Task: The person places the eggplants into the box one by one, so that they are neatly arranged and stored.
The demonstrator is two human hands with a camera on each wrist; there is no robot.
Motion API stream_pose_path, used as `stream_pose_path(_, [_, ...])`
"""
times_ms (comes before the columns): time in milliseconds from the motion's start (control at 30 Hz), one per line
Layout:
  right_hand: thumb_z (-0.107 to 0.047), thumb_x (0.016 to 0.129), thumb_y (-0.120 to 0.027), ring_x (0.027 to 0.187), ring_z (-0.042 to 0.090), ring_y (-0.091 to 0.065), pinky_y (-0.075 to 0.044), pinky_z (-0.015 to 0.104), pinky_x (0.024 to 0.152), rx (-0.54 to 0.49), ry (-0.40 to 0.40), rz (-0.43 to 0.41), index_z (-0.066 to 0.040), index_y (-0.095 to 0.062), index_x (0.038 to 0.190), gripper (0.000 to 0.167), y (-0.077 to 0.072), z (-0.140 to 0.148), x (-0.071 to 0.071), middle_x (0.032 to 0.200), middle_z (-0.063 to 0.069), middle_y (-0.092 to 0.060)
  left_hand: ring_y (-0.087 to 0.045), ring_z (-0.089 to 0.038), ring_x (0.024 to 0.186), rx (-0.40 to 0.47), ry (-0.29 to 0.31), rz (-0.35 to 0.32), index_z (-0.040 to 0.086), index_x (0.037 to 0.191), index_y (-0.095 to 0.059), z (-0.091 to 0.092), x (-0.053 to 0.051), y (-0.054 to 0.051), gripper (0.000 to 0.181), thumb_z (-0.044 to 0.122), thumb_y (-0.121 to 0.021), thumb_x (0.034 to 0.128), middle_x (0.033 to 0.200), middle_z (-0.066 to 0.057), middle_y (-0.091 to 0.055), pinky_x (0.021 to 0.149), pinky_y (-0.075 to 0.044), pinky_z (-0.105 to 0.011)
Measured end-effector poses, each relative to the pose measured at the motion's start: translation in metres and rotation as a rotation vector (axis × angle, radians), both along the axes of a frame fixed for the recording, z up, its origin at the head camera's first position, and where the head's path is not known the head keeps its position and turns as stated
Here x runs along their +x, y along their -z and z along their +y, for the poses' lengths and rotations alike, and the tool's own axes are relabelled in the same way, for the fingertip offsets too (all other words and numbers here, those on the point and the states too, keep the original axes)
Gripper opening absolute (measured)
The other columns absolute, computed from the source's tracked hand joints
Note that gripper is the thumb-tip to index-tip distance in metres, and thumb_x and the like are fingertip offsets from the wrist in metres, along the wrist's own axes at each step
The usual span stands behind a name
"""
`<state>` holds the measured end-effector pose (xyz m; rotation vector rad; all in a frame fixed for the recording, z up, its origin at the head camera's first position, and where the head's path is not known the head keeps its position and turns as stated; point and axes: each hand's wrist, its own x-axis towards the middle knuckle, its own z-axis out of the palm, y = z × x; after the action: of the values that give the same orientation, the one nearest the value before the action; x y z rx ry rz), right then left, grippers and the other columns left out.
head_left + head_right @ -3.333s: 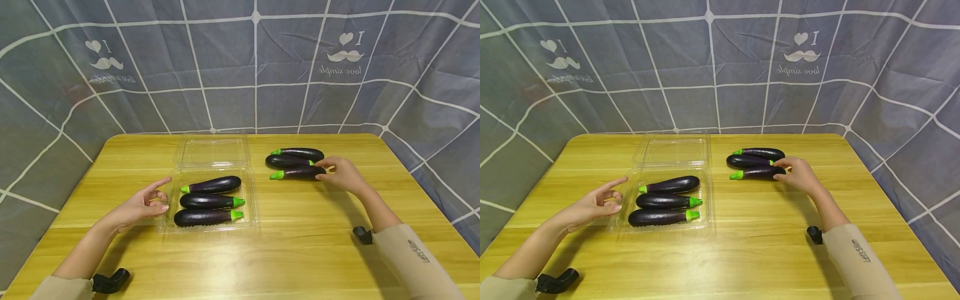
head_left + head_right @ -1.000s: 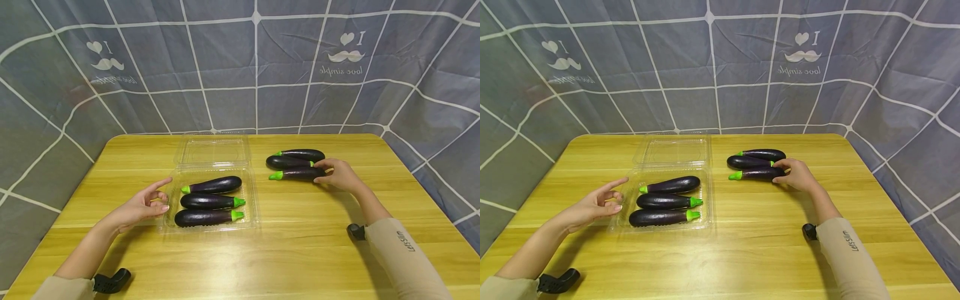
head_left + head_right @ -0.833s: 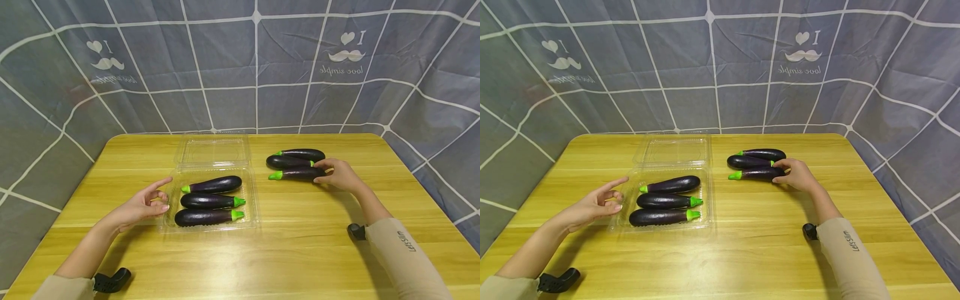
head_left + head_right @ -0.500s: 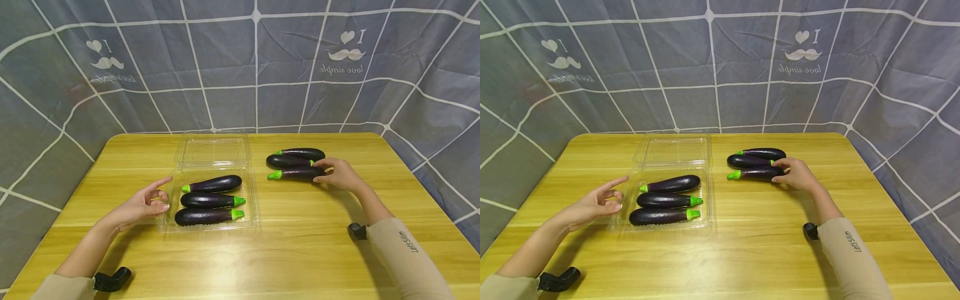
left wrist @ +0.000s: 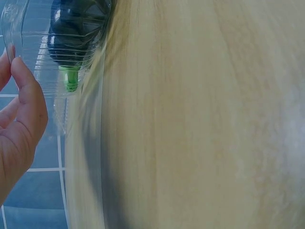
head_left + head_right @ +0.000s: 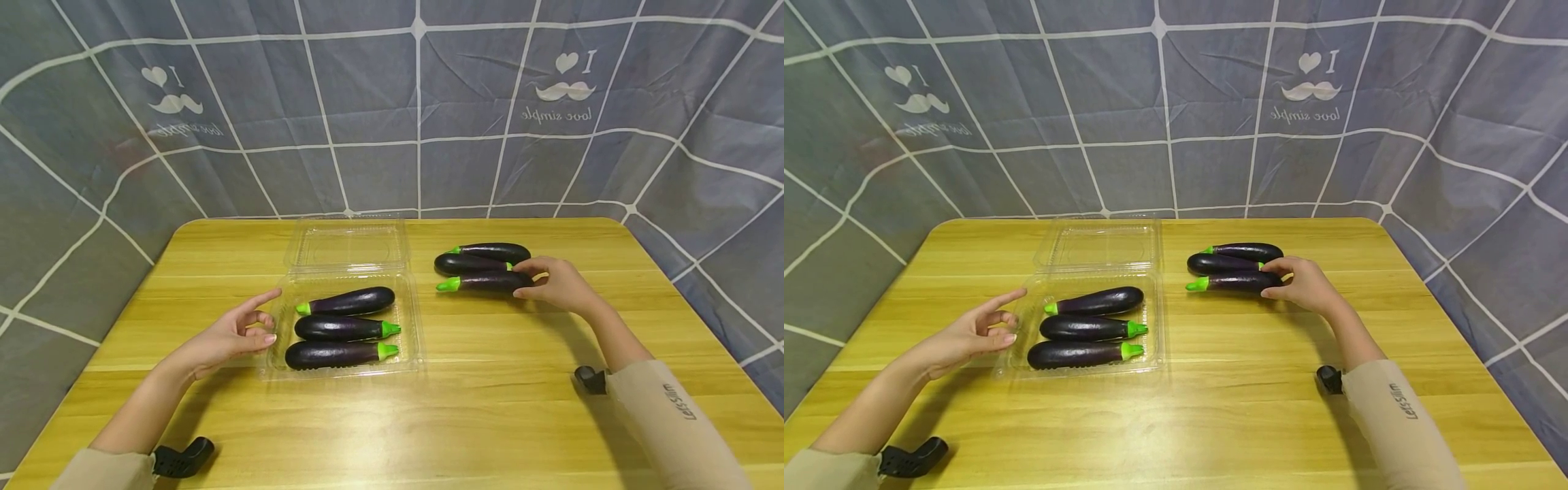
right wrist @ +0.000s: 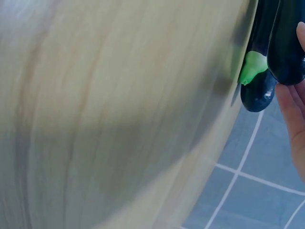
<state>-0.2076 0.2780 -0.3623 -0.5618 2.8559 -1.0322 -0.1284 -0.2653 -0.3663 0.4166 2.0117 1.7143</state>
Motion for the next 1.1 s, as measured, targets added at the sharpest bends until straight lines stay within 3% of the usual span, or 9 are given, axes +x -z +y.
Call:
stream_pose_path(500, [-0.018,0.077,-0.078,0.098,0.025,-0.054,-0.051,0.023,0.073,-0.026,-0.038,0.048,0.0,-0.063,0.114,0.043,-0.012,-0.008,0.003,0.106,0.014,-0.061,-0.05,-0.007,0.078,0.015,-0.002,-0.007,0.004,0.149,-0.011,0.0,0.0,0.001,0.076,0.001,-0.059,0.0897,0.098,-0.006,-0.041,0.071,-0.05,-0.024])
stream_pose_path(1100, [-0.022,0.077,-0.078,0.096,0.022,-0.054,-0.05,0.024,0.075,-0.017,-0.06,0.035,-0.003,-0.064,0.114,0.044,-0.029,-0.027,0.008,0.104,0.011,-0.062,-0.051,-0.007,0.077,0.02,-0.009,-0.02,0.007,0.149,-0.012,-0.001,0.0,0.002,0.076,0.001,-0.059,0.0893,0.098,-0.005,-0.042,0.072,-0.051,-0.025])
